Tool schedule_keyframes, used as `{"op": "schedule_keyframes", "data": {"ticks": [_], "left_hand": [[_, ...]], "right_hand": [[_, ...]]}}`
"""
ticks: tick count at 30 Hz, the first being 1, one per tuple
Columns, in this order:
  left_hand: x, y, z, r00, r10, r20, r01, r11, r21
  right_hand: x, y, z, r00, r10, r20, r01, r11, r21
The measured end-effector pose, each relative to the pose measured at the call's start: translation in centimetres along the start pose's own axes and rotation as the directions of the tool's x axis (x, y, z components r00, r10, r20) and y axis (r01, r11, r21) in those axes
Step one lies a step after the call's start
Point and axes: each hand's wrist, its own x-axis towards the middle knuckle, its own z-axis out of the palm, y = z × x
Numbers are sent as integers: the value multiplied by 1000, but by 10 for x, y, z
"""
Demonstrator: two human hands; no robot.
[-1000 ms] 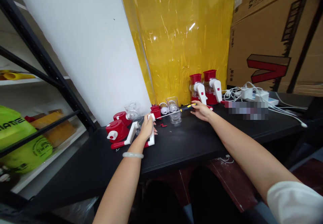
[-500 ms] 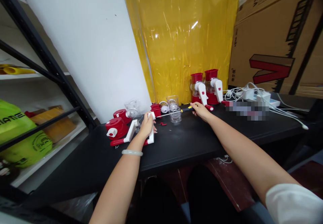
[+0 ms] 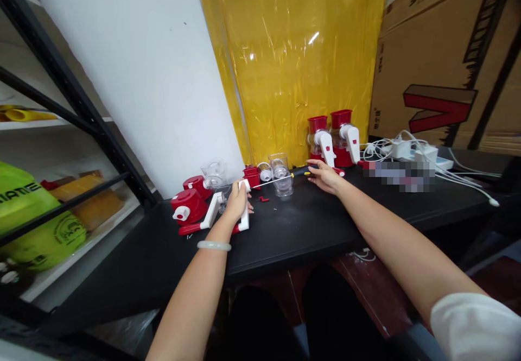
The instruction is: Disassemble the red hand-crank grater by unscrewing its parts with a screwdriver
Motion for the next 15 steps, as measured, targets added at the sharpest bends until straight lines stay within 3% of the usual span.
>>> {"op": "schedule_keyframes", "data": {"ticks": [5, 9, 15], "left_hand": [[1, -2, 0, 1000, -10, 12, 10, 1000, 9], [2, -4, 0, 1000, 5, 17, -5, 1000, -8], [1, -3, 0, 1000, -5, 5, 5, 1000, -6]], "right_hand": [[0, -1, -1, 1000, 22, 3, -23, 992, 126], [0, -3, 4, 998, 40, -38, -36, 992, 118], [3, 2, 7, 989, -1, -145, -40, 960, -276]]}}
